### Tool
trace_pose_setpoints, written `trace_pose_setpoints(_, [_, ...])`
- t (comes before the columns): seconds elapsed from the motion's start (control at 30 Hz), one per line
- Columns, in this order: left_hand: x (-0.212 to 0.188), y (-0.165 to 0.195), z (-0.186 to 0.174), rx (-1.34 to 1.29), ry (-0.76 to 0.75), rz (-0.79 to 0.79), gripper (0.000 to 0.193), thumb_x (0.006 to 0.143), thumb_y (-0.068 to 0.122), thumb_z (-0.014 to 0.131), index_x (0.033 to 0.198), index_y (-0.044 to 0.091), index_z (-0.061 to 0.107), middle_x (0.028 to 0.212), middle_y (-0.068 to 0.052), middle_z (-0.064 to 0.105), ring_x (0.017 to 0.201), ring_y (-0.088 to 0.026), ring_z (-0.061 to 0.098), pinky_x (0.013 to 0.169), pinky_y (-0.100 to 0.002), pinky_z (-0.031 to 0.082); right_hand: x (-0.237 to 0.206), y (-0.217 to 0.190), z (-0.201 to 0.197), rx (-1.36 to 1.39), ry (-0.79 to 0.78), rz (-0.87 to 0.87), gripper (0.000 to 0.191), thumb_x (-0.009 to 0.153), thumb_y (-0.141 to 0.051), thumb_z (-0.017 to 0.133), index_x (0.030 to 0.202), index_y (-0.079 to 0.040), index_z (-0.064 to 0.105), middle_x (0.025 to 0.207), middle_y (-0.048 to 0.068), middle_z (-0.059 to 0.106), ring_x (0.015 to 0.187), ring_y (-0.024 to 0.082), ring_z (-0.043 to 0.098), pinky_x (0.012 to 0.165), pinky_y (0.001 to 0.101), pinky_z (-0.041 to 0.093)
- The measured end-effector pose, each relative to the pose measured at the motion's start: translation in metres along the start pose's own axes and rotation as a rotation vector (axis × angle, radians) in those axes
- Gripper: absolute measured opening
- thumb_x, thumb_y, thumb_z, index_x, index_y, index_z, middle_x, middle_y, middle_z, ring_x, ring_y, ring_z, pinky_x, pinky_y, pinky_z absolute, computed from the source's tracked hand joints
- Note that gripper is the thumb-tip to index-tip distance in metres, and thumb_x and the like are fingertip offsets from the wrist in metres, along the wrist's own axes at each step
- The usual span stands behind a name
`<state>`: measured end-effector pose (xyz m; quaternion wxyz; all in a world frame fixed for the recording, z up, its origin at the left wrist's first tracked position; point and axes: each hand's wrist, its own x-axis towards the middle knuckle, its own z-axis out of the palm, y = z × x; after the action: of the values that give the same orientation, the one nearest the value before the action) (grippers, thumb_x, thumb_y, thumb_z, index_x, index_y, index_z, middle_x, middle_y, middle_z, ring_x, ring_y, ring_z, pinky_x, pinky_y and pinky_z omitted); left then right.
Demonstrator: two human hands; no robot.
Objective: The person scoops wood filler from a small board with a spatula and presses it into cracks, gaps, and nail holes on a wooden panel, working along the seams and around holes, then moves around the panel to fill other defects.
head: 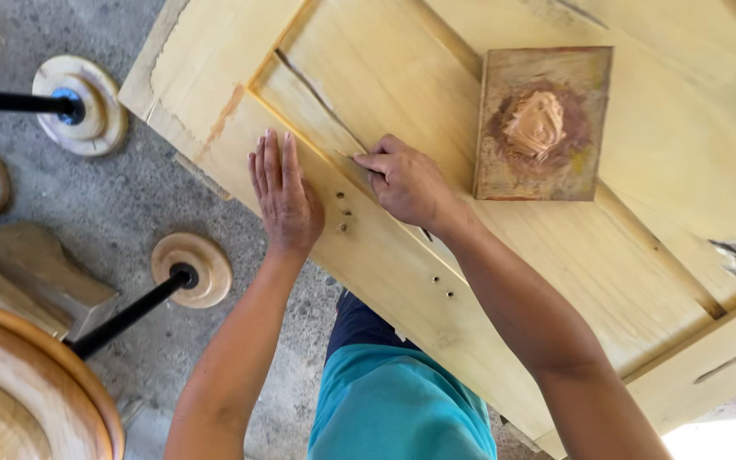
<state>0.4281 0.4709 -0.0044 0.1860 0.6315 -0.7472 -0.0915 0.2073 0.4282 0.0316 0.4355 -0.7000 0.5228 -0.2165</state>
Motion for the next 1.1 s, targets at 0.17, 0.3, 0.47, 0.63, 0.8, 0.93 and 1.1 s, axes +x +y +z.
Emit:
trace_pose_setpoints(0.17, [0.004,0.009,0.005,0.016,-0.004,-0.031,0.067,0.095,-0.003,0.052,0.160,0.000,0.034,0.165,-0.026,0.034,0.157,-0.043,0.030,0.132,-0.059,0.020,0.017,0.003,0.017,-0.058,-0.053,-0.030,0.032,0.092,-0.007,0.058,0.117,-0.013,0.076,0.110,0.013,0.068,0.097,0.035,0.068,0.083,0.0449,0.054])
trace_pose_setpoints(0.3, [0.000,0.007,0.014,0.031,-0.016,-0.028,0.066,0.096,-0.005,0.050,0.160,0.000,0.033,0.165,-0.025,0.034,0.157,-0.043,0.030,0.133,-0.058,0.020,-0.026,0.020,0.015,-0.089,-0.154,-0.054,0.037,0.089,-0.005,0.057,0.123,-0.009,0.072,0.113,0.015,0.065,0.103,0.035,0.067,0.089,0.0463,0.054])
trace_pose_setpoints(0.47, [-0.005,0.004,0.020,0.013,-0.052,-0.049,0.061,0.102,-0.004,0.048,0.161,0.000,0.033,0.166,-0.025,0.035,0.158,-0.042,0.031,0.134,-0.057,0.021,-0.114,0.032,-0.029,-0.135,-0.349,0.235,0.042,0.085,-0.008,0.057,0.123,-0.015,0.073,0.113,0.011,0.066,0.095,0.033,0.067,0.078,0.0479,0.054])
trace_pose_setpoints(0.63, [0.000,0.006,0.018,-0.001,-0.017,-0.056,0.061,0.102,-0.004,0.048,0.160,-0.002,0.032,0.165,-0.027,0.033,0.158,-0.043,0.031,0.133,-0.057,0.022,-0.058,0.023,-0.025,-0.041,-0.126,0.132,0.027,0.097,-0.015,0.060,0.120,-0.013,0.075,0.113,0.014,0.066,0.094,0.035,0.068,0.078,0.0463,0.055])
trace_pose_setpoints(0.8, [0.004,0.009,0.012,-0.018,-0.005,-0.039,0.068,0.096,-0.005,0.049,0.161,-0.004,0.029,0.166,-0.028,0.031,0.158,-0.044,0.029,0.134,-0.057,0.021,0.031,0.021,0.033,-0.022,-0.017,-0.058,0.033,0.095,-0.008,0.059,0.125,-0.012,0.073,0.112,0.012,0.067,0.101,0.034,0.068,0.086,0.0452,0.055])
trace_pose_setpoints(0.93, [0.009,0.014,0.004,-0.031,-0.010,-0.033,0.070,0.097,-0.004,0.051,0.162,-0.005,0.026,0.167,-0.029,0.028,0.159,-0.045,0.027,0.134,-0.057,0.021,-0.003,0.021,0.026,-0.145,-0.166,-0.031,0.037,0.090,-0.005,0.058,0.123,-0.013,0.073,0.112,0.014,0.066,0.101,0.036,0.067,0.083,0.0470,0.053])
trace_pose_setpoints(1.1, [0.011,0.014,-0.004,-0.011,0.008,-0.047,0.073,0.096,-0.005,0.048,0.165,-0.001,0.022,0.170,-0.026,0.024,0.161,-0.040,0.024,0.136,-0.053,0.018,-0.105,0.009,-0.013,-0.180,-0.170,0.114,0.031,0.095,-0.010,0.062,0.122,-0.016,0.075,0.106,0.011,0.067,0.089,0.034,0.069,0.077,0.0444,0.055])
